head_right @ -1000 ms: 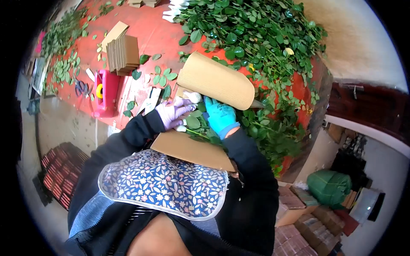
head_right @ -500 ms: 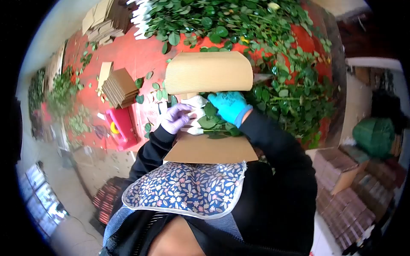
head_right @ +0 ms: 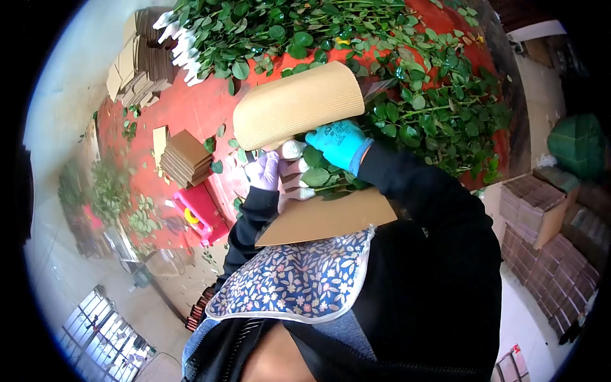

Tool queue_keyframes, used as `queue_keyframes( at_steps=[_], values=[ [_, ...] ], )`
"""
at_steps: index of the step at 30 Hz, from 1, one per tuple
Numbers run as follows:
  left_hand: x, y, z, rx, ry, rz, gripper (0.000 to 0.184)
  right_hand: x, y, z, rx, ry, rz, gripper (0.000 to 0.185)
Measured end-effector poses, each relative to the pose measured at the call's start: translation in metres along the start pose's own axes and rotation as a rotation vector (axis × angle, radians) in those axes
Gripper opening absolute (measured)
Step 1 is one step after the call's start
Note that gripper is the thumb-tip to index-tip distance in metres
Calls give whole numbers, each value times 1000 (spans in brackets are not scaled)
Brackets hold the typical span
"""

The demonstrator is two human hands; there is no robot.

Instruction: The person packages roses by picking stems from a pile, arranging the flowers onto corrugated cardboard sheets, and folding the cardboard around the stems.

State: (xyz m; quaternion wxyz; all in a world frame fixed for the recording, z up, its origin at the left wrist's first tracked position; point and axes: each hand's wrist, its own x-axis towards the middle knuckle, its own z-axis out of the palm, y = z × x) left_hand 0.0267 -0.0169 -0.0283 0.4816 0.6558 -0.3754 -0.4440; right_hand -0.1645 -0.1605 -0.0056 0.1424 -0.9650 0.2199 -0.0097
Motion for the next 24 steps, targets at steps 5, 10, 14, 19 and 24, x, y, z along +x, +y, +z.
queue_keyframes(
  at_steps=[5, 10, 14, 19, 24],
  values=[
    [-23, -27, -1, -301, 224, 34, 28, -1, 0, 8, 63, 114, -7, 22],
    [-18, -17, -60, -520, 284, -88, 21, -3, 6, 17, 153, 95, 54, 27],
    [-14, -28, -31, -644, 136, -140, 21, -4, 9, 9, 296, 112, 40, 37],
    [-11, -13, 5, -491, 125, -123, 17, -2, 8, 5, 275, 51, 48, 42],
    [-17, -49, -22, -595, 191, -61, 20, -4, 7, 16, 289, 133, 55, 44]
  ],
)
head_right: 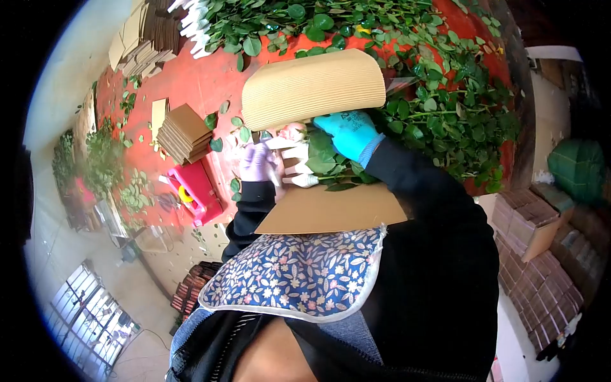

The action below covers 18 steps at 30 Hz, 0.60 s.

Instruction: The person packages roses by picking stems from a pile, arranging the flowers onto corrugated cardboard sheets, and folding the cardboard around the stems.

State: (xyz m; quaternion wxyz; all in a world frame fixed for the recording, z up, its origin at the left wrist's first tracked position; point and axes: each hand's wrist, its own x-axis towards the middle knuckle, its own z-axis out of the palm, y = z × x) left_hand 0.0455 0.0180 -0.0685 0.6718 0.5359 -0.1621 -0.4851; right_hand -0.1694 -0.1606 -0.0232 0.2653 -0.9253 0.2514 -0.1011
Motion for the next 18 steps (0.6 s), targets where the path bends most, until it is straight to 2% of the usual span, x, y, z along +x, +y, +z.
queue_keyframes(
  at_steps=[1, 3, 4, 6, 7, 8, 9, 10, 11, 12, 13, 14, 15, 16, 18],
  values=[
    [23, -26, -57, -158, 141, -101, 22, -1, 1, 2, -2, 56, -27, 45],
    [30, -2, -66, -297, 353, -147, 28, -5, 3, 5, 23, 28, -16, 51],
    [21, 39, -29, -282, 420, -84, 30, -4, 5, 5, 39, -1, -19, 56],
    [22, 23, -61, -37, 264, -206, 21, -2, 3, -2, 7, -28, -48, 62],
    [21, 38, -51, 89, 177, -251, 17, -2, 2, -5, -32, -51, -67, 68],
    [4, 34, -24, 234, 140, -204, 14, -5, 5, -6, -34, -60, -75, 68],
    [-1, 22, -14, 69, 31, -116, 10, -8, 7, -13, 72, -86, -126, 69],
    [-5, 18, -11, 91, -157, -87, 14, -9, 7, -18, 175, -114, -176, 71],
    [-8, 15, -7, 457, -188, -8, 18, -14, 4, -24, 154, -155, -191, 63],
    [-9, 30, 13, 826, -216, 70, 23, -13, -2, -27, 150, -167, -195, 63],
    [-14, 50, 35, 915, -233, -14, 24, -12, -8, -28, 53, -226, -187, 56],
    [-13, 40, 34, 914, -232, -16, 24, -11, -11, -28, -40, -280, -176, 50],
    [-11, 25, 27, 819, -231, -33, 22, -13, -11, -16, -161, -121, -249, 34],
    [-9, 18, 24, 726, -231, -51, 20, -12, -15, -12, -158, -119, -244, 34],
    [-10, 15, 18, 778, -276, 17, 18, -11, -22, -7, -310, -236, -116, 23]
  ],
)
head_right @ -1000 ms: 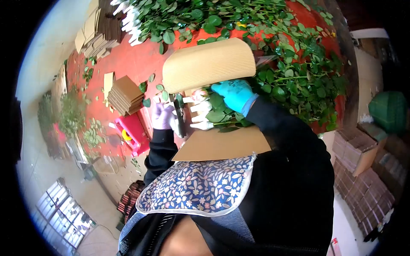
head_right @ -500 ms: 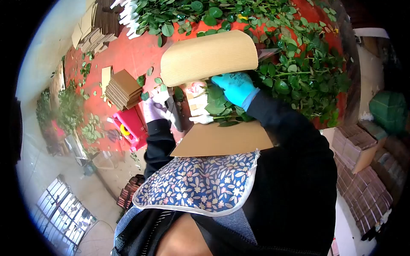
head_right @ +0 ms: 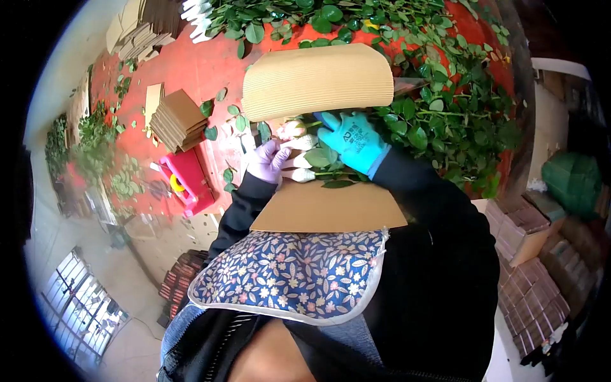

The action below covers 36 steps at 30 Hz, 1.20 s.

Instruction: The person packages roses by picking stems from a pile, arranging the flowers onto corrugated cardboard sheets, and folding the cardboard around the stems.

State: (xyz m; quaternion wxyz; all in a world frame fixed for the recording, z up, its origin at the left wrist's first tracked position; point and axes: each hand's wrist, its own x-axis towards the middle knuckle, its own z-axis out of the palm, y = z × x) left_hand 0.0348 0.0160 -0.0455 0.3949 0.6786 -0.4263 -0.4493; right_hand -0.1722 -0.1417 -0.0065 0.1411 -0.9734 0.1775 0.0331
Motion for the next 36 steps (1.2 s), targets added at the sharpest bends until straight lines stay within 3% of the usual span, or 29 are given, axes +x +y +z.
queue_keyframes(
  at_steps=[2, 4, 6, 7, 8, 10, 12, 14, 15, 16, 18, 20, 22, 24, 25, 26, 28, 30, 31, 32, 35, 36],
  values=[
    [-7, 1, -5, -85, 120, -31, 20, 3, 5, 11, -48, 127, -8, 25],
    [-8, 10, -24, -539, 441, -195, 22, 1, 8, 11, -33, 177, 18, 25],
    [-12, 4, -58, -534, 390, -45, 22, 1, 13, 1, 14, 117, 29, 32],
    [-11, 3, -63, -375, 294, 77, 18, 1, 13, -15, 215, 22, 45, 33],
    [-14, 4, -62, -365, 176, 36, 16, 1, 13, -24, 413, -74, 60, 35],
    [-17, 3, -56, -472, -35, -71, 13, -6, 15, -18, 401, 21, -21, 32],
    [-14, 15, -43, -37, -100, -309, 18, -8, 15, -10, 281, 89, -170, 30],
    [-12, 20, -26, 147, -137, -12, 27, -8, 7, -8, 169, 7, -147, 25],
    [-14, -10, -6, -81, -55, 90, 24, -8, 4, -8, 109, -28, -123, 22],
    [-13, -8, -7, -81, -56, 89, 24, -8, 1, -7, 51, -63, -96, 19],
    [-12, 1, -14, 266, -176, 51, 17, -6, 1, -3, 59, -68, -85, 15],
    [-13, 4, -18, 234, -161, 84, 18, -5, -1, -4, 33, -109, -60, 14],
    [-18, -3, -41, 259, 13, 76, 17, -8, 4, 2, 70, -70, -63, 16],
    [-31, -21, -73, -17, 4, -102, 18, -9, 7, 3, 108, -30, -67, 18],
    [-32, -23, -84, -134, 27, 120, 14, -8, 8, 0, 156, -48, -54, 20],
    [-26, -27, -95, -25, 26, 384, 10, -8, 7, -2, 206, -69, -45, 22],
    [-27, -3, -95, -224, -62, 245, 8, -8, 13, -5, 208, -41, -98, 28],
    [-32, 19, -85, -461, -213, -95, 8, -3, 14, -17, 204, -20, -160, 34],
    [-29, 15, -76, -216, -254, -206, 10, -1, 11, -32, 341, -84, -106, 36],
    [-24, 14, -60, 47, -180, -5, 15, 0, 8, -47, 475, -154, -50, 39],
    [-16, 22, -38, 436, -302, 75, 22, -1, -10, -95, 365, -84, -41, 31],
    [-15, 16, -35, 424, -283, 72, 22, -2, -15, -106, 337, -57, -33, 31]
  ],
)
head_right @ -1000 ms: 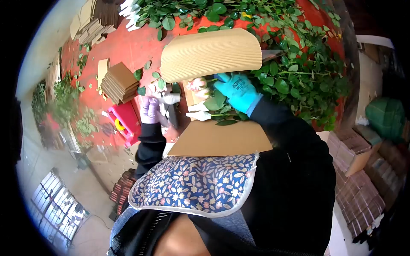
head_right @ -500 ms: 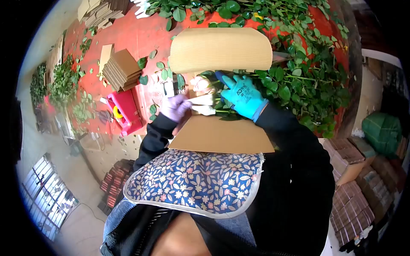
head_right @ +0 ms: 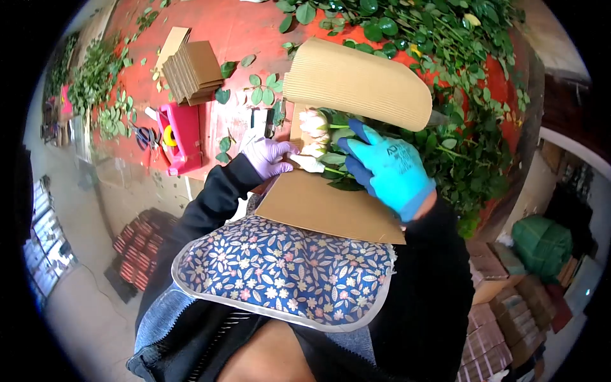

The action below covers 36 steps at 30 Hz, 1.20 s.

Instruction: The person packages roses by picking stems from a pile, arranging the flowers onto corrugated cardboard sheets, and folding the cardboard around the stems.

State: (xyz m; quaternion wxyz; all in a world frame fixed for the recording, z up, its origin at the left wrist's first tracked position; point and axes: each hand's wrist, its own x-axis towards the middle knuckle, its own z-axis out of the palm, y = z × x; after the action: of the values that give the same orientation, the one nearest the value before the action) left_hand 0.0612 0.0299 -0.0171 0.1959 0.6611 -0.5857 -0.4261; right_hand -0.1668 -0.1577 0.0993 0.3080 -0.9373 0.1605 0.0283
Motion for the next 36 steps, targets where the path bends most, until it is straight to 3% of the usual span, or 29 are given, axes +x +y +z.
queue_keyframes(
  at_steps=[2, 5, 10, 12, 13, 14, 16, 17, 20, 21, 22, 24, 25, 27, 29, 30, 32, 34, 36],
  values=[
    [2, -12, 14, 127, 21, 134, 19, 4, -6, 2, -63, 51, -18, 24],
    [2, -15, 18, 64, 52, 174, 12, 15, 2, 39, -78, -326, -28, 19],
    [-6, -6, 13, 37, 80, 232, 9, 24, 20, 90, -105, -460, -56, 20],
    [-24, -8, 10, 104, 247, 218, 8, 22, 21, 93, -129, -483, -52, 21],
    [-41, -20, 3, 216, 316, 102, 8, 22, 22, 94, -137, -458, -71, 20],
    [-58, -37, -8, 179, 525, 106, 10, 20, 23, 94, -140, -434, -90, 19],
    [-113, -42, -38, 279, 383, -123, 11, 19, 20, 92, -132, -434, -89, 18],
    [-149, -63, -29, 301, 378, -140, 14, 20, 20, 90, -122, -432, -86, 18],
    [-239, -91, 4, 213, 273, -446, 15, 19, 19, 91, -157, -433, -85, 16],
    [-270, -119, 27, 231, 329, -530, 16, 19, 20, 91, -147, -429, -85, 16],
    [-301, -154, 46, 232, 199, -809, 23, 19, 21, 91, -148, -434, -102, 16],
    [-321, -166, 70, 629, 71, -1011, 47, 20, 20, 91, -157, -436, -120, 16],
    [-316, -164, 66, 620, -42, -1050, 52, 21, 18, 90, -159, -473, -93, 16],
    [-282, -214, 77, 450, -415, -986, 44, 24, 19, 86, -187, -535, -84, 17],
    [-173, -117, 31, 406, -414, -580, 23, 24, 14, 84, -136, -458, -54, 18],
    [-133, -73, 11, 123, -13, -244, 22, 25, 13, 83, -157, -482, -78, 18],
    [-59, -17, -8, -237, 195, 72, 19, 26, 18, 86, -126, -480, -40, 18],
    [-15, 0, 7, -344, 320, 28, 25, 24, 24, 93, -158, -501, -47, 17],
    [8, 3, 27, -249, 389, -18, 30, 24, 25, 96, -155, -452, -34, 21]
  ],
)
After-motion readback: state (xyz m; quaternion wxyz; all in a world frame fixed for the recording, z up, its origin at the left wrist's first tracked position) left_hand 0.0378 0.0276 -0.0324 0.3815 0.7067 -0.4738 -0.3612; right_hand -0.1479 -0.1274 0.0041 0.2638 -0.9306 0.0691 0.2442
